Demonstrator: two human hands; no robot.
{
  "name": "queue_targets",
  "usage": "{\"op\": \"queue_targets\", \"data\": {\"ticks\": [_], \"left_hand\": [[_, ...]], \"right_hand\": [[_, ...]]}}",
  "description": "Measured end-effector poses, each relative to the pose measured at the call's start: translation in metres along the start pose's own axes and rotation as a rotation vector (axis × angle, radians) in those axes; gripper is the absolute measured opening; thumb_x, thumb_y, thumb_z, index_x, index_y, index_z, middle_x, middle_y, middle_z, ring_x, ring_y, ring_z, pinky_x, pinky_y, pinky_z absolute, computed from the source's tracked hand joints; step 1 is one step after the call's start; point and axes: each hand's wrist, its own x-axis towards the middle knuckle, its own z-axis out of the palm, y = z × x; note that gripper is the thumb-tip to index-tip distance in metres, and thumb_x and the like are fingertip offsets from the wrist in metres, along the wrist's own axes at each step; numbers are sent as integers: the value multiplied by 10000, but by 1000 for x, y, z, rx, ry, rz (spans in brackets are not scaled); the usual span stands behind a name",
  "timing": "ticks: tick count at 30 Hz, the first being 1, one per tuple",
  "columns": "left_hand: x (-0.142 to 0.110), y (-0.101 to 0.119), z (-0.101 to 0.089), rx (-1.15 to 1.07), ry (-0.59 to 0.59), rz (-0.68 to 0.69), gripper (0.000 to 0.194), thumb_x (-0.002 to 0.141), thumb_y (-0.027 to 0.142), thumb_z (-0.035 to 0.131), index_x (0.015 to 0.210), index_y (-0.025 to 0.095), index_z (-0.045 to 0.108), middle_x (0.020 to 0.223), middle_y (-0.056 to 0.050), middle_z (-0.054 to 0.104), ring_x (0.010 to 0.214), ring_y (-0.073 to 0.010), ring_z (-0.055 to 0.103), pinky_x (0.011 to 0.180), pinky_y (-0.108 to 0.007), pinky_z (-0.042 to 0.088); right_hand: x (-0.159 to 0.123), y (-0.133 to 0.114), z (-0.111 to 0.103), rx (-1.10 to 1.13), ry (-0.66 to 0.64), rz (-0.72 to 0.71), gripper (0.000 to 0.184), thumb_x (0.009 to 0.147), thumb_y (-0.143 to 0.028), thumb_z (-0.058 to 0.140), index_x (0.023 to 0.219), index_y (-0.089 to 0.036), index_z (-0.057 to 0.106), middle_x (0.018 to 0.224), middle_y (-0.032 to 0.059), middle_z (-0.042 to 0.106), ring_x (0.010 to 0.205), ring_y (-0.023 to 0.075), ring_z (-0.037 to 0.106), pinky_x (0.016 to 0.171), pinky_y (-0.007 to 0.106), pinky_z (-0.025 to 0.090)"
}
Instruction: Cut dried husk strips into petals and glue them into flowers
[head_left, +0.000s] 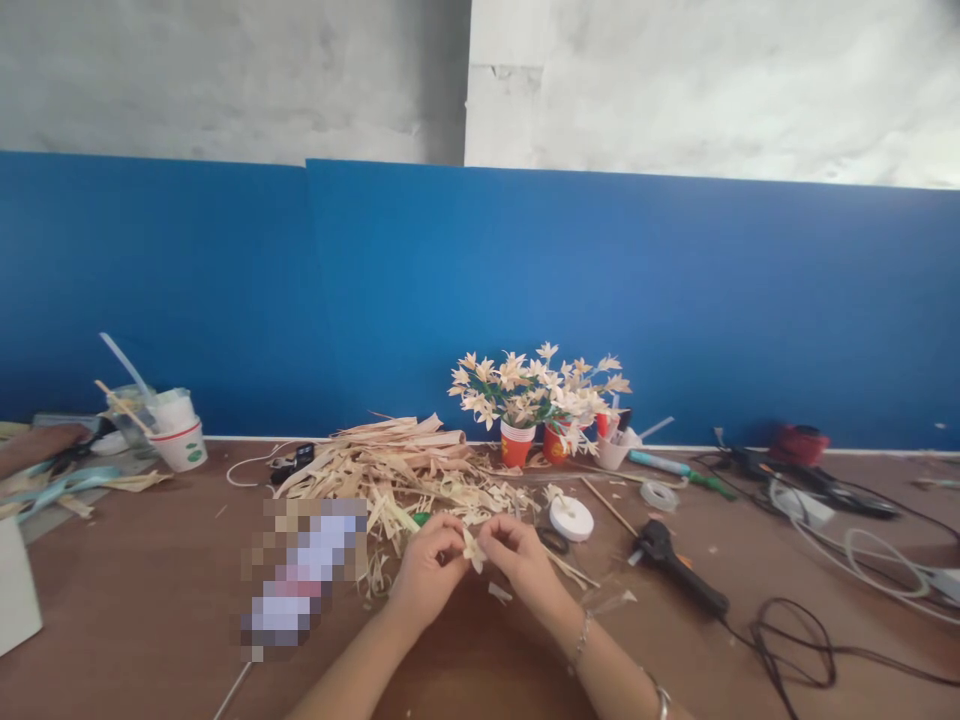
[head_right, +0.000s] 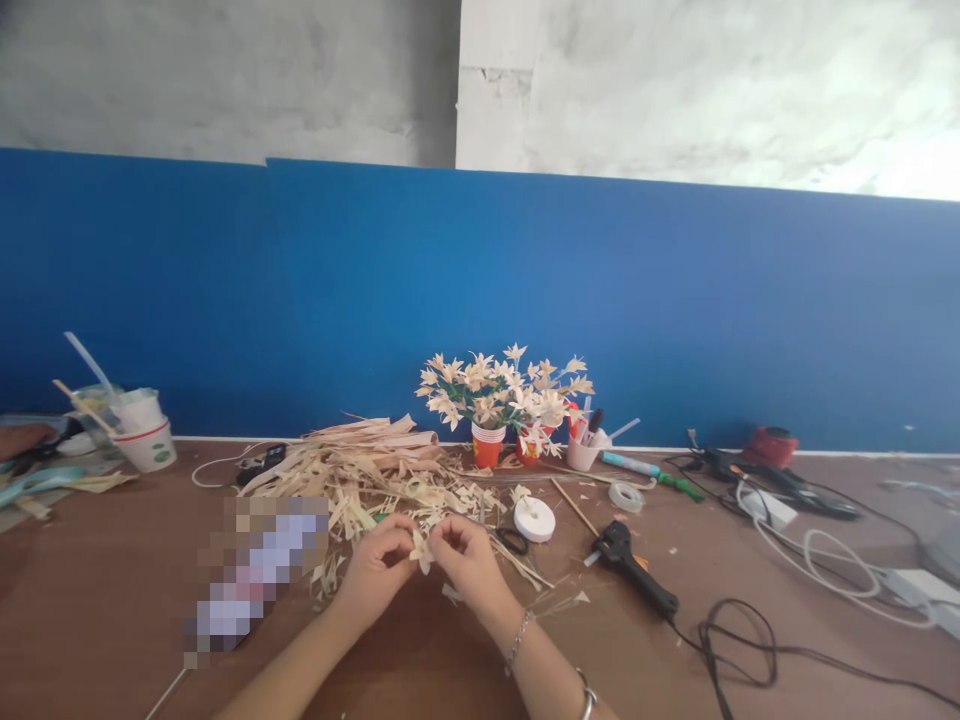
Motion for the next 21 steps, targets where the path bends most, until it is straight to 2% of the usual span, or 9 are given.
{"op": "queue_targets", "data": {"ticks": [3, 6, 10, 15, 18, 21], "left_hand": [[2, 3, -1, -29, 6, -29, 127, 670, 93, 591, 566, 163, 605, 793, -26, 563, 726, -139, 556, 653, -226, 404], [4, 2, -2, -67, 61, -73, 119, 661, 111, 590, 551, 157, 589, 784, -28, 558, 706, -138, 543, 639, -229, 400], [6, -1, -4, -158, 118, -147, 103, 665, 192, 630, 576, 146, 609, 827, -39, 556, 630, -113, 498, 563, -219, 378], [4, -6, -2, -202, 96, -192, 148, 654, 287, 677, 620, 143, 660, 872, -53, 573, 629, -111, 492, 562, -221, 390], [3, -10, 0, -199, 71, -213, 173, 656, 293, 681, 764, 160, 702, 959, -62, 584, 574, -84, 466, 564, -228, 407], [3, -13, 1, -186, 57, -204, 211, 677, 275, 661, 859, 177, 707, 974, -67, 595, 608, -100, 499, 589, -238, 427]], "right_hand": [[0, -1, 0, 53, -9, 40, 268, 688, -399, 623, 603, -176, 501, 490, -60, 436, 424, 61, 333, 403, 192, 242], [0, 1, 0, 86, -7, 70, 240, 731, -403, 565, 651, -178, 541, 476, -70, 413, 402, 60, 306, 408, 199, 250], [2, 9, -1, -80, -16, -38, 136, 682, -271, 577, 767, -174, 618, 579, -42, 520, 506, 86, 413, 501, 206, 339], [3, 16, 0, -323, -31, -138, 98, 687, -212, 525, 650, -160, 599, 589, -26, 529, 569, 105, 442, 561, 216, 363], [4, 15, 0, -320, 25, -152, 141, 717, -259, 511, 623, -164, 555, 562, -35, 496, 552, 106, 429, 539, 212, 352], [5, 13, -2, -322, 105, -151, 187, 732, -301, 508, 607, -164, 529, 552, -32, 481, 541, 110, 423, 526, 217, 343]]}}
